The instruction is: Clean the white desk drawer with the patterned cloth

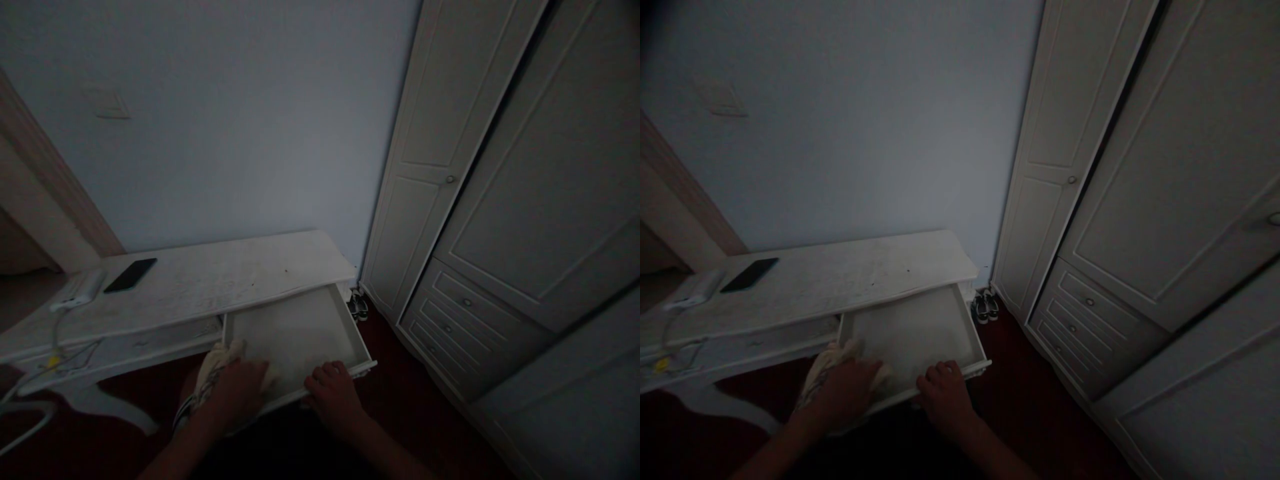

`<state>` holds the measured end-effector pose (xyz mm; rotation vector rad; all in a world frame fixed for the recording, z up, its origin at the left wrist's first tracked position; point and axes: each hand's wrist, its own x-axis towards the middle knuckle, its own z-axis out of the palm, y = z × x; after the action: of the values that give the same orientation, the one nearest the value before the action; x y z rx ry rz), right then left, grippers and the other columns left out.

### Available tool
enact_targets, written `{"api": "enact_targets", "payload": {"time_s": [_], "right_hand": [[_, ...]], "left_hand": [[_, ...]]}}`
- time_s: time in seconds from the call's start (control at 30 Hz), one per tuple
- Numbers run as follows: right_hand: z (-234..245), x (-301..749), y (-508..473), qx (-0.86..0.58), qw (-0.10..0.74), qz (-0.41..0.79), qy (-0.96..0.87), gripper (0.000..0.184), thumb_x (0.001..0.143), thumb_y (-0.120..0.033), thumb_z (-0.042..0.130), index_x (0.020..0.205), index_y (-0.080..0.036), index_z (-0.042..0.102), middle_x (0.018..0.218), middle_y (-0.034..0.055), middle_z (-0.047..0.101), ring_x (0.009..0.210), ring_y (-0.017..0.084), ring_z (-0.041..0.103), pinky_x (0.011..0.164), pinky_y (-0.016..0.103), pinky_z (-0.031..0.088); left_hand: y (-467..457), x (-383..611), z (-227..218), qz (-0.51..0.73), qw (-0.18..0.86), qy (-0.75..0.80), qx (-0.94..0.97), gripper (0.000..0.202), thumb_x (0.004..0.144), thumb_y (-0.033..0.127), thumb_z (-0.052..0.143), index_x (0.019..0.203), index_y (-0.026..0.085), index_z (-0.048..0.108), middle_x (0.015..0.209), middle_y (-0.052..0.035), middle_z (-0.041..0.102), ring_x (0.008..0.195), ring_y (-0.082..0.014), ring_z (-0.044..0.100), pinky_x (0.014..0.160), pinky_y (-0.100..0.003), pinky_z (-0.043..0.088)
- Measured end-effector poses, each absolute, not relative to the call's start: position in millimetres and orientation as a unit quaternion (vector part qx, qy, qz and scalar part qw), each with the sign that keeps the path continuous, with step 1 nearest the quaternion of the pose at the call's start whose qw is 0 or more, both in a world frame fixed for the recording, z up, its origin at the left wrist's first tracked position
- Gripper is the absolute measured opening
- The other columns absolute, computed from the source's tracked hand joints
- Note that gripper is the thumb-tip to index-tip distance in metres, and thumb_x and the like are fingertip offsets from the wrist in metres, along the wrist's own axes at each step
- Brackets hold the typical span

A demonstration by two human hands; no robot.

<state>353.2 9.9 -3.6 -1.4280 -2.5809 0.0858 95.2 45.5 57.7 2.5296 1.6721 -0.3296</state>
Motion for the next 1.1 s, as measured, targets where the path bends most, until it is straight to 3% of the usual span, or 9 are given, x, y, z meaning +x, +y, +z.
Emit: {"api": "enact_targets", "payload": {"time_s": [0.07,0.17,0.3,0.5,0.67,0.73,0.87,1.03,1.1], "right_hand": [[-5,353,9,-0.482,0.093,0.028,-0.871,0.028,0.098,-0.047,0.069,0.115,-0.026,0.063,0.114,0.0052,0.07,0.111,0.027,0.06,0.098,0.045,0.041],[-5,353,9,-0.485,0.093,0.022,-0.869,0.027,0.098,-0.046,0.069,0.114,-0.025,0.063,0.114,0.0058,0.07,0.11,0.028,0.06,0.096,0.044,0.041],[-4,353,9,-0.481,0.099,0.013,-0.871,0.027,0.098,-0.047,0.07,0.114,-0.025,0.063,0.113,0.0057,0.07,0.109,0.027,0.059,0.096,0.043,0.04],[-2,353,9,-0.483,0.096,0.012,-0.87,0.028,0.097,-0.048,0.071,0.11,-0.025,0.063,0.11,0.0051,0.07,0.107,0.027,0.059,0.094,0.042,0.04],[-5,354,9,-0.477,0.097,0.01,-0.874,0.03,0.097,-0.05,0.07,0.111,-0.025,0.062,0.111,0.0045,0.069,0.107,0.027,0.059,0.093,0.043,0.04],[-6,354,9,-0.477,0.098,0.008,-0.873,0.031,0.097,-0.051,0.07,0.111,-0.025,0.062,0.111,0.0044,0.069,0.107,0.027,0.059,0.094,0.044,0.04],[-8,354,10,-0.478,0.107,0.005,-0.872,0.029,0.097,-0.049,0.07,0.111,-0.025,0.062,0.11,0.0042,0.069,0.107,0.027,0.059,0.095,0.043,0.039],[-9,354,10,-0.474,0.108,-0.001,-0.874,0.03,0.096,-0.05,0.071,0.111,-0.025,0.062,0.109,0.0034,0.07,0.106,0.026,0.059,0.094,0.043,0.039],[-9,354,10,-0.474,0.109,-0.009,-0.874,0.03,0.096,-0.049,0.072,0.111,-0.025,0.062,0.11,0.0036,0.07,0.106,0.027,0.059,0.094,0.043,0.039]], "left_hand": [[26,84,57,-0.097,0.068,0.549,0.827,0.052,0.091,0.03,0.051,0.14,0.021,0.064,0.123,-0.0175,0.076,0.119,-0.037,0.069,0.106,-0.055,0.048],[12,64,58,-0.049,0.087,0.545,0.833,0.055,0.082,0.028,0.061,0.137,0.025,0.067,0.134,-0.0135,0.072,0.132,-0.035,0.061,0.126,-0.056,0.027],[20,46,56,-0.033,0.088,0.529,0.843,0.054,0.078,0.022,0.064,0.132,0.027,0.069,0.139,-0.0094,0.069,0.138,-0.0315,0.056,0.131,-0.051,0.015],[64,51,61,-0.051,0.01,0.5,0.865,0.054,0.085,0.007,0.054,0.134,0.024,0.067,0.13,-0.0102,0.073,0.13,-0.0272,0.061,0.128,-0.051,0.018],[105,62,67,-0.08,-0.079,0.501,0.858,0.047,0.094,0.007,0.044,0.133,0.019,0.068,0.119,-0.0183,0.075,0.119,-0.0331,0.066,0.121,-0.059,0.026],[113,71,65,-0.085,-0.081,0.492,0.863,0.045,0.096,0.008,0.044,0.132,0.019,0.067,0.122,-0.0198,0.074,0.117,-0.035,0.067,0.116,-0.061,0.033],[106,90,51,-0.085,-0.05,0.462,0.882,0.04,0.097,0.01,0.048,0.129,0.024,0.068,0.124,-0.0152,0.073,0.117,-0.0317,0.067,0.109,-0.054,0.042],[82,85,41,-0.105,-0.015,0.442,0.891,0.055,0.089,0.025,0.067,0.143,0.022,0.059,0.149,-0.0204,0.058,0.139,-0.0373,0.054,0.12,-0.061,0.031],[75,77,47,-0.128,-0.032,0.469,0.873,0.053,0.086,0.024,0.068,0.138,0.017,0.064,0.143,-0.0242,0.063,0.136,-0.0386,0.056,0.122,-0.061,0.027]]}}
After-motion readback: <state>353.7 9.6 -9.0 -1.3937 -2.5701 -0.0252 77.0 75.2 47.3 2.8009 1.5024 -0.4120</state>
